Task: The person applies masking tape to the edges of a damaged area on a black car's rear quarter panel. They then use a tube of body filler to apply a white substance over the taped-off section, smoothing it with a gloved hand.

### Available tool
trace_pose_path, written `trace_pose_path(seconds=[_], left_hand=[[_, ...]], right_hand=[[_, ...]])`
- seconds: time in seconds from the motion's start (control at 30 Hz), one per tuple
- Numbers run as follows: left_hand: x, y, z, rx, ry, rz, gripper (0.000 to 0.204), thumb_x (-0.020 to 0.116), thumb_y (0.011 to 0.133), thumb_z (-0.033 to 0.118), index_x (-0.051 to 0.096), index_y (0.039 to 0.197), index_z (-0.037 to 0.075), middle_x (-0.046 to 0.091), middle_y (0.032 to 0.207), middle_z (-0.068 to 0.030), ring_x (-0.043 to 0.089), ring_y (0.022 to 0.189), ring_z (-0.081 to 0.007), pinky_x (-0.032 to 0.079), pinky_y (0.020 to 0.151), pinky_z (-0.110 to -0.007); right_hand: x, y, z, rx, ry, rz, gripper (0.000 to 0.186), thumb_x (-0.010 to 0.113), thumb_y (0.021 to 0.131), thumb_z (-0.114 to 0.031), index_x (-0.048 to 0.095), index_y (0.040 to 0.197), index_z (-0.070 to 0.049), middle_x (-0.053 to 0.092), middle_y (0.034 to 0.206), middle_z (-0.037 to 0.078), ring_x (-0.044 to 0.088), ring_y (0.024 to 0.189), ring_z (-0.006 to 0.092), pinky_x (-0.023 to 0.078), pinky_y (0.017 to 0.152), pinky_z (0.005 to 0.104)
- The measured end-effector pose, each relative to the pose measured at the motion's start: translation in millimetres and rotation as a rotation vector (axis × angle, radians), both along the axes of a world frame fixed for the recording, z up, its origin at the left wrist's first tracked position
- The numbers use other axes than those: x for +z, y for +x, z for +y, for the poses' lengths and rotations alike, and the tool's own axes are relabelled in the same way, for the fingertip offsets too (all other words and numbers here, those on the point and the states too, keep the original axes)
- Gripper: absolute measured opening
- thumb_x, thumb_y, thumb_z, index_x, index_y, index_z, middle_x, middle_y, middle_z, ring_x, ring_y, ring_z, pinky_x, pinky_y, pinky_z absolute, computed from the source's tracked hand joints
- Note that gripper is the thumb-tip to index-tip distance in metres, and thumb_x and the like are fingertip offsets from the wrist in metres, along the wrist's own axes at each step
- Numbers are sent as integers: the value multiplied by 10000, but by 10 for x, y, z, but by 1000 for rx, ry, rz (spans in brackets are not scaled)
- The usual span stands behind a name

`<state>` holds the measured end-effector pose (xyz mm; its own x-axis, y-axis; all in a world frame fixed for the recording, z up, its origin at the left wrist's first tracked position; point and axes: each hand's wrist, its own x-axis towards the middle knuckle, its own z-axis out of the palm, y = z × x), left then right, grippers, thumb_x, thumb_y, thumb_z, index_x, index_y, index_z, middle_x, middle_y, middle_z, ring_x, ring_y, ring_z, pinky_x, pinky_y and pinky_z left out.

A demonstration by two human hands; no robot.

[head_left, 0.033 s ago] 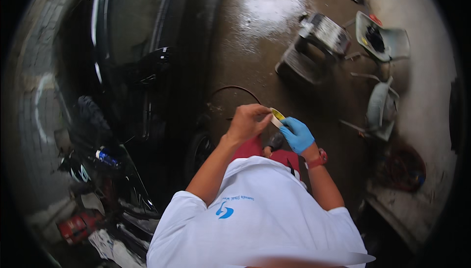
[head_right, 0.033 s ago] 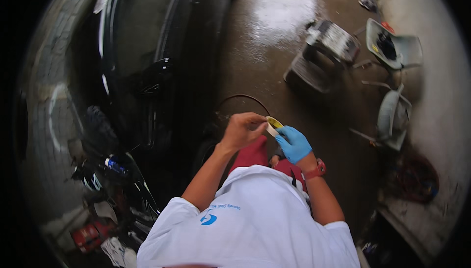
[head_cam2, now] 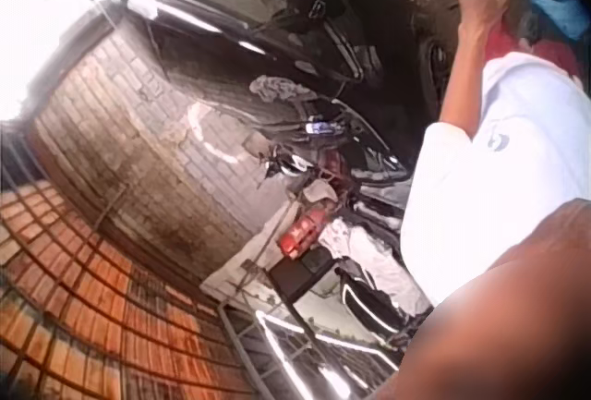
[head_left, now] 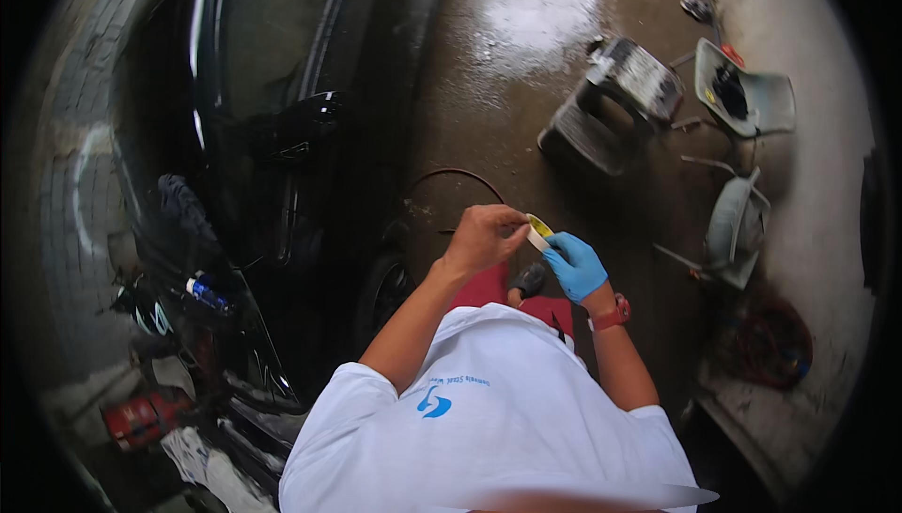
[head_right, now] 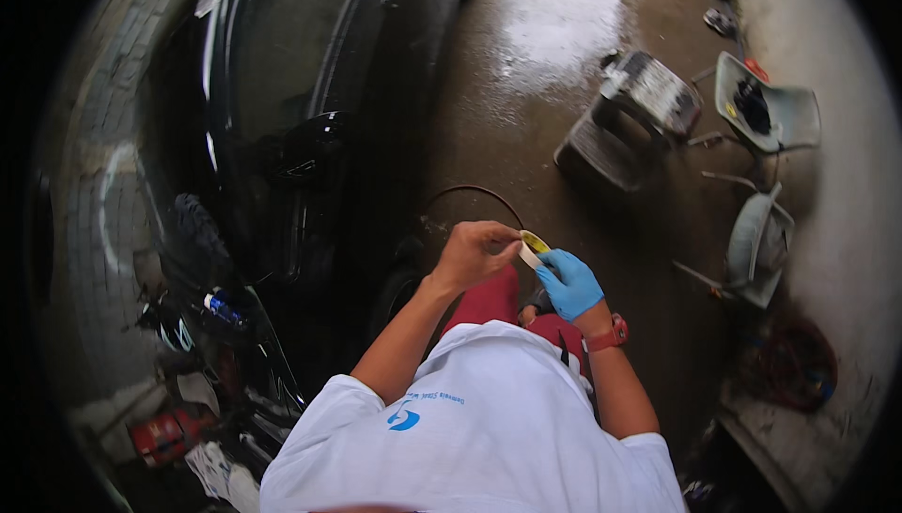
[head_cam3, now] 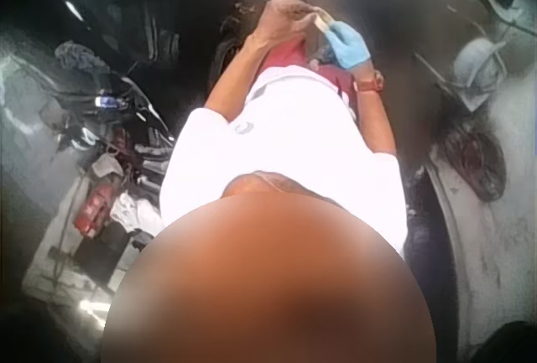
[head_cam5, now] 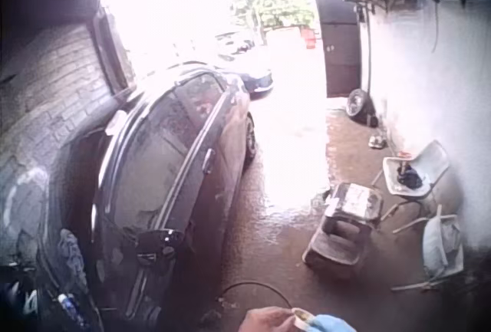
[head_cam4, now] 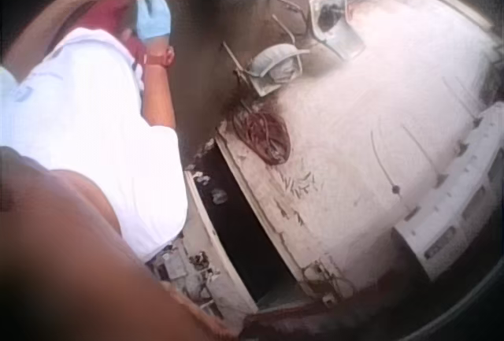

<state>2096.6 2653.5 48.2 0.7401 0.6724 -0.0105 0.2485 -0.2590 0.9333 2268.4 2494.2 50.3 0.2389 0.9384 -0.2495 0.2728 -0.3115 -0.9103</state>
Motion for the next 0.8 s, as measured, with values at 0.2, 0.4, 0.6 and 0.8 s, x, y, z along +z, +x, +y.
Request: trace_pose_path(seconds=[0.2,0.4,0.6,0.8], left_hand=[[-80,623,576,-69,194,82,157,794,856,95,810,963,-18,788,892,-189,801,787,-255,637,738,-360],[-78,1523,1104,-151,-165,123,202,781,853,100,814,1007,-25,807,931,-183,807,833,-275,645,800,-357],[-448,2346,1240,-311,121,92,171,789,855,78,825,1002,-1,808,997,-163,799,841,-283,639,799,-347],[-1053,3121,1213,-356,54,204,161,784,863,96,823,986,0,807,964,-159,796,820,-281,630,771,-355]], right_hand=[[-193,500,493,-65,-26,-9,198,665,1004,-121,689,1121,37,669,926,161,633,774,267,522,746,371],[-229,1144,798,-203,-79,-29,211,647,1017,-132,678,1152,28,674,943,169,659,799,303,525,745,384],[-515,1672,856,-347,-30,-30,250,648,1006,-127,679,1200,27,683,990,187,666,854,353,534,803,409],[-1093,2391,777,-366,-179,106,254,656,1007,-136,683,1195,33,663,1051,216,665,912,406,532,861,442]])
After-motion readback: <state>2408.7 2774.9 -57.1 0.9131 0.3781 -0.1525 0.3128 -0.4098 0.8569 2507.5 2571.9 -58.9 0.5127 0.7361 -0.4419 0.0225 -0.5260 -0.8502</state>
